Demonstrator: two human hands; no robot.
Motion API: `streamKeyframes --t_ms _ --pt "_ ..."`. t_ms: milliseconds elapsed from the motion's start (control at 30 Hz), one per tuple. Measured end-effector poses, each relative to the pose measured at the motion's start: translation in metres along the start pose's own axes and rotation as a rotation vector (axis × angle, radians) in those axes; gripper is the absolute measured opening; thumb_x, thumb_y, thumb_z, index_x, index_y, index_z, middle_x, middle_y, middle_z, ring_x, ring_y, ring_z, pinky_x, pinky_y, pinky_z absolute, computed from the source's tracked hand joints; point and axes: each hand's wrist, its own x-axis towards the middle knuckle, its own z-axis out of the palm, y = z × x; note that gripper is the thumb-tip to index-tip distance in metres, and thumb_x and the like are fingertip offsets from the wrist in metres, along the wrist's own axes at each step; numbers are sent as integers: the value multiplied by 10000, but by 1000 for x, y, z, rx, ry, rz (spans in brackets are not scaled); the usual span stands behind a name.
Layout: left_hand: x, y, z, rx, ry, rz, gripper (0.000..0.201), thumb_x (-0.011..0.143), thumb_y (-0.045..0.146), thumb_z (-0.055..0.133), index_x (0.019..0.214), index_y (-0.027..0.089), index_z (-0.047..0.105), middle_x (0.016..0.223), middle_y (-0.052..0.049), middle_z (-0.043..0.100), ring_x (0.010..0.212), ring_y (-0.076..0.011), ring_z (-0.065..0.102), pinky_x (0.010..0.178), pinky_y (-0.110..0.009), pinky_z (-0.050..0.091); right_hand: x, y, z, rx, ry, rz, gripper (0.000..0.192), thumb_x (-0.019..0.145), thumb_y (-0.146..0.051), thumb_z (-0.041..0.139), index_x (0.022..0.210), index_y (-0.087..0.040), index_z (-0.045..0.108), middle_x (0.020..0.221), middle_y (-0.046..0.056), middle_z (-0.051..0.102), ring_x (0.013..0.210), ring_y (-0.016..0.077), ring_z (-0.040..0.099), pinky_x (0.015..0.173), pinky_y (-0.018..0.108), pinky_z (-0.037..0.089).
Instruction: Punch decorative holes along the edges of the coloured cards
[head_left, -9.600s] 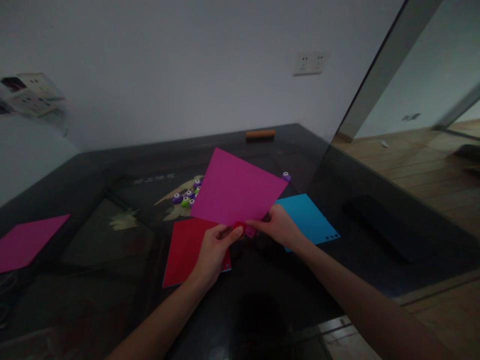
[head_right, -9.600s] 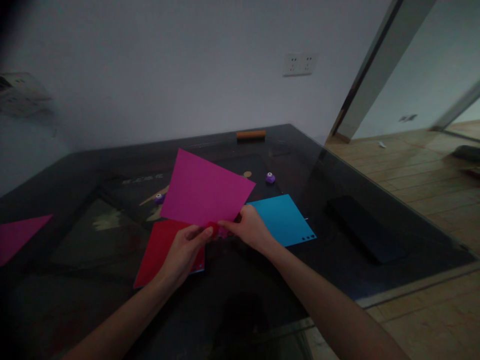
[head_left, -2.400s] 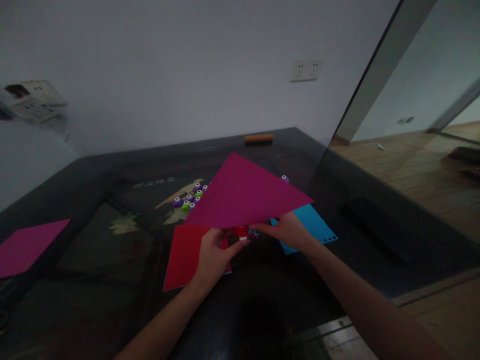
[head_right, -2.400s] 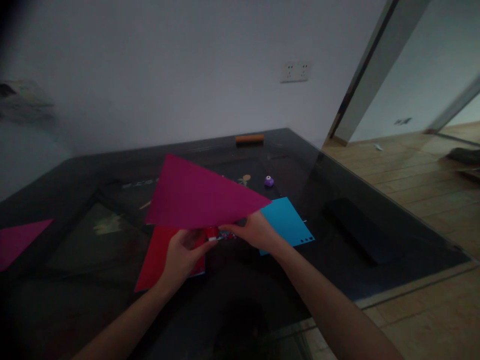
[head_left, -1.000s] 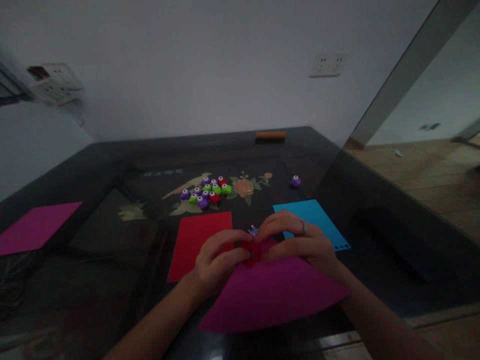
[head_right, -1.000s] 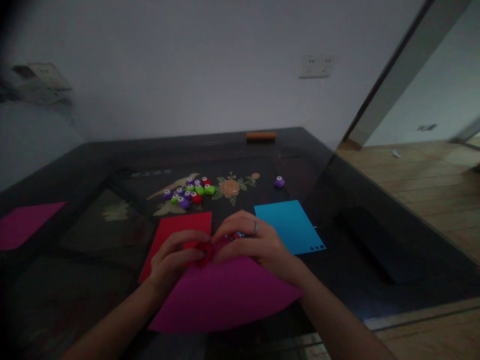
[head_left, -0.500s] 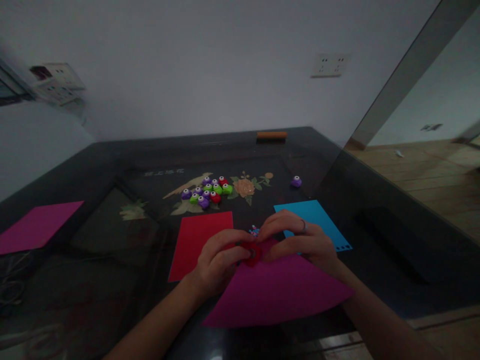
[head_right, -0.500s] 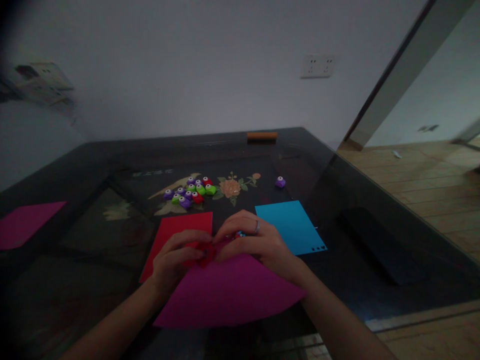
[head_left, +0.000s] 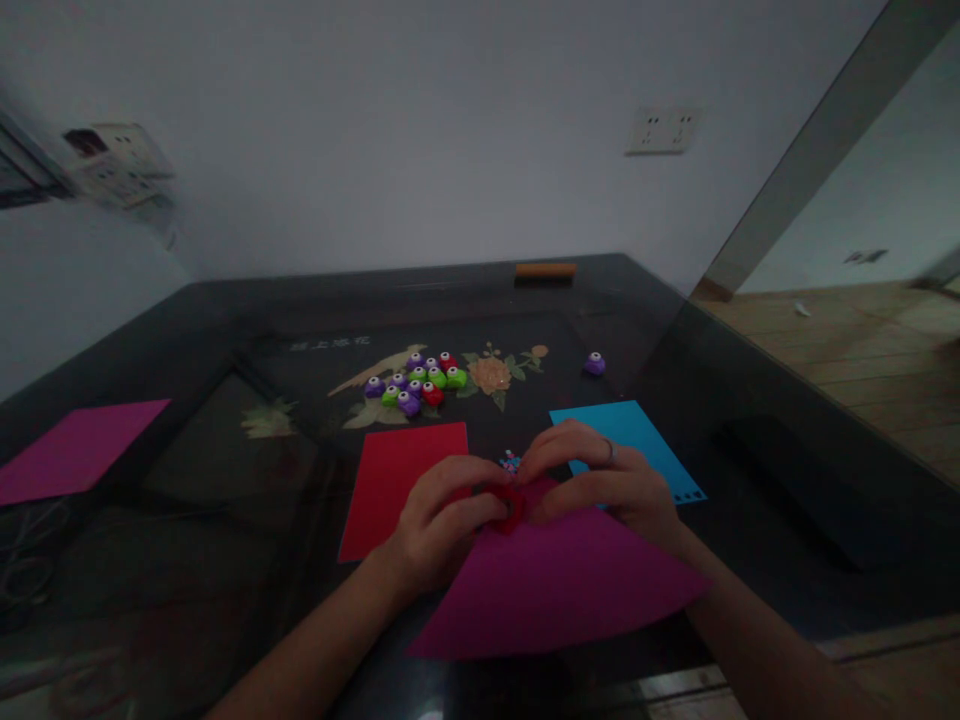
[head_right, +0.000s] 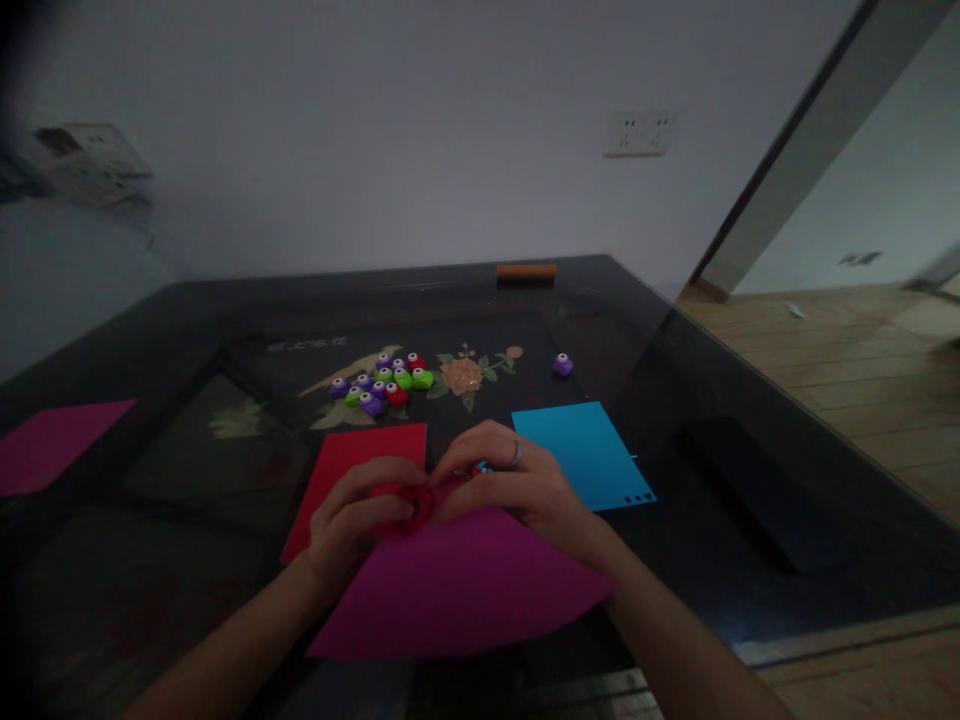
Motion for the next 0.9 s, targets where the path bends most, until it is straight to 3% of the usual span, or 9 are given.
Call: streamKeyframes --t_ms 533,900 --pt "1 -2 2 -123 36 -59 108 875 272 530 915 172 518 955 -65 638 861 -132 640 725 -235 542 0 0 1 10 49 -2 118 849 -193 569 907 -197 672 942 75 649 879 187 598 756 359 490" --pt "-1 -2 1 -123 3 -19 135 853 181 564 971 158 503 1057 -83 603 982 -137 604 810 -253 540 1 0 -1 65 62 27 114 851 -211 571 878 -189 680 910 76 646 874 190 596 755 371 489"
